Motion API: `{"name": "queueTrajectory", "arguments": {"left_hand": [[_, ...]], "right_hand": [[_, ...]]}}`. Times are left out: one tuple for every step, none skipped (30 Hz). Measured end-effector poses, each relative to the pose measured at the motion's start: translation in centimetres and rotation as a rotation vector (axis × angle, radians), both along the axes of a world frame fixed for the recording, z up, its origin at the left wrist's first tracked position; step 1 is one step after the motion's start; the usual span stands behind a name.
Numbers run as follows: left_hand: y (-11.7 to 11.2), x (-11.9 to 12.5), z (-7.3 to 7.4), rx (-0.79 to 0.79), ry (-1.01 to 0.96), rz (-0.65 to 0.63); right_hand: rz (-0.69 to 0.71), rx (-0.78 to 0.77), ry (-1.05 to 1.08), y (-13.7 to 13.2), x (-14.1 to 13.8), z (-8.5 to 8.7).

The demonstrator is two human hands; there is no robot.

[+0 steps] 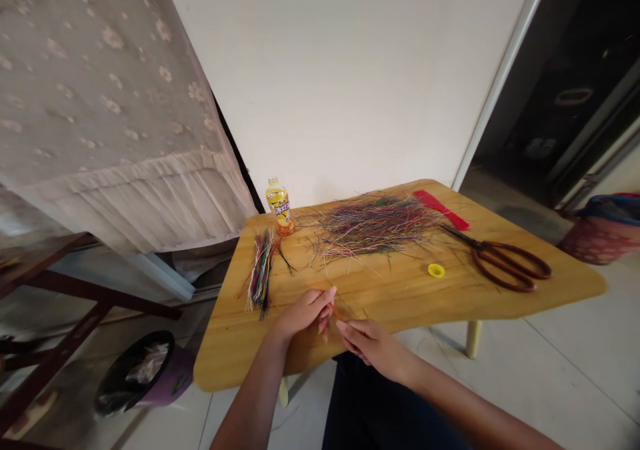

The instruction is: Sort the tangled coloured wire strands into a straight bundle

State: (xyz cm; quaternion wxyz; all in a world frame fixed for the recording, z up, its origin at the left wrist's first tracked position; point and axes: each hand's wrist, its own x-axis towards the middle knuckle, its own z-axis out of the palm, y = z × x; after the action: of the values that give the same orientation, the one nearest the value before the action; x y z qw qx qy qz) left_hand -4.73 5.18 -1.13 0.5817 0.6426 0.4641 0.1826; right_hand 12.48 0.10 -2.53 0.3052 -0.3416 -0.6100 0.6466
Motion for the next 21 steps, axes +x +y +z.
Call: {"name": "queueTrajectory", "arguments": {"left_hand": [[-0.1, 0.0, 0.0, 0.008, 0.003, -0.007], [-0.1, 0.0, 0.1, 0.022, 0.007, -0.013], [-0.1, 0.0, 0.1, 0.039, 0.010, -0.016], [-0.2, 0.0, 0.1, 0.058, 0.012, -0.017], [-0.2, 0.0, 0.2, 0.079, 0.013, -0.016], [-0.2, 0.0, 0.2, 0.098, 0.013, -0.019], [-0.2, 0.0, 0.1, 0.112, 0.012, -0.026], [-0.2, 0.1, 0.1, 0.116, 0.006, -0.039], [-0.2, 0.2, 0.0, 0.110, -0.004, -0.056], [-0.3, 0.3, 0.0, 0.097, -0.017, -0.073], [-0.3, 0.4, -0.1, 0.080, -0.030, -0.088], [-0.4, 0.5, -0.1, 0.060, -0.043, -0.100], [-0.5, 0.6, 0.0, 0.044, -0.054, -0.108], [-0.6, 0.7, 0.1, 0.035, -0.063, -0.114], [-0.7, 0.8, 0.2, 0.032, -0.070, -0.122], [-0.8, 0.9, 0.4, 0.033, -0.076, -0.133], [-0.9, 1.0, 0.6, 0.039, -0.081, -0.142], [-1.1, 1.0, 0.8, 0.047, -0.087, -0.146], [-1.2, 1.1, 0.9, 0.056, -0.091, -0.147], [-1.2, 1.1, 1.0, 0.063, -0.092, -0.148], [-1.3, 1.1, 1.1, 0.070, -0.090, -0.148]], "right_hand": [[-0.003, 0.019, -0.029, -0.4, 0.2, 0.1], [-0.008, 0.014, -0.047, -0.7, 0.4, 0.1], [-0.014, -0.001, -0.057, -1.1, 0.6, 0.1], [-0.021, -0.016, -0.064, -1.5, 0.8, 0.0], [-0.027, -0.025, -0.070, -1.9, 0.9, 0.0], [-0.034, -0.020, -0.075, -2.3, 1.1, -0.1], [-0.042, 0.000, -0.080, -2.7, 1.3, -0.2], [-0.048, 0.034, -0.089, -3.1, 1.5, -0.3], [-0.054, 0.077, -0.101, -3.5, 1.7, -0.3], [-0.059, 0.127, -0.115, -3.8, 1.9, -0.3], [-0.062, 0.185, -0.130, -4.1, 2.1, -0.3], [-0.058, 0.242, -0.144, -4.3, 2.3, -0.3], [-0.050, 0.290, -0.157, -4.6, 2.4, -0.3], [-0.040, 0.331, -0.166, -4.8, 2.5, -0.3], [-0.036, 0.365, -0.172, -4.9, 2.7, -0.3], [-0.038, 0.394, -0.173, -5.1, 2.7, -0.3], [-0.045, 0.416, -0.174, -5.3, 2.8, -0.4], [-0.054, 0.435, -0.172, -5.4, 2.9, -0.5], [-0.062, 0.451, -0.168, -5.6, 3.0, -0.6], [-0.065, 0.462, -0.163, -5.7, 3.1, -0.7], [-0.066, 0.465, -0.154, -5.8, 3.3, -0.8]]}}
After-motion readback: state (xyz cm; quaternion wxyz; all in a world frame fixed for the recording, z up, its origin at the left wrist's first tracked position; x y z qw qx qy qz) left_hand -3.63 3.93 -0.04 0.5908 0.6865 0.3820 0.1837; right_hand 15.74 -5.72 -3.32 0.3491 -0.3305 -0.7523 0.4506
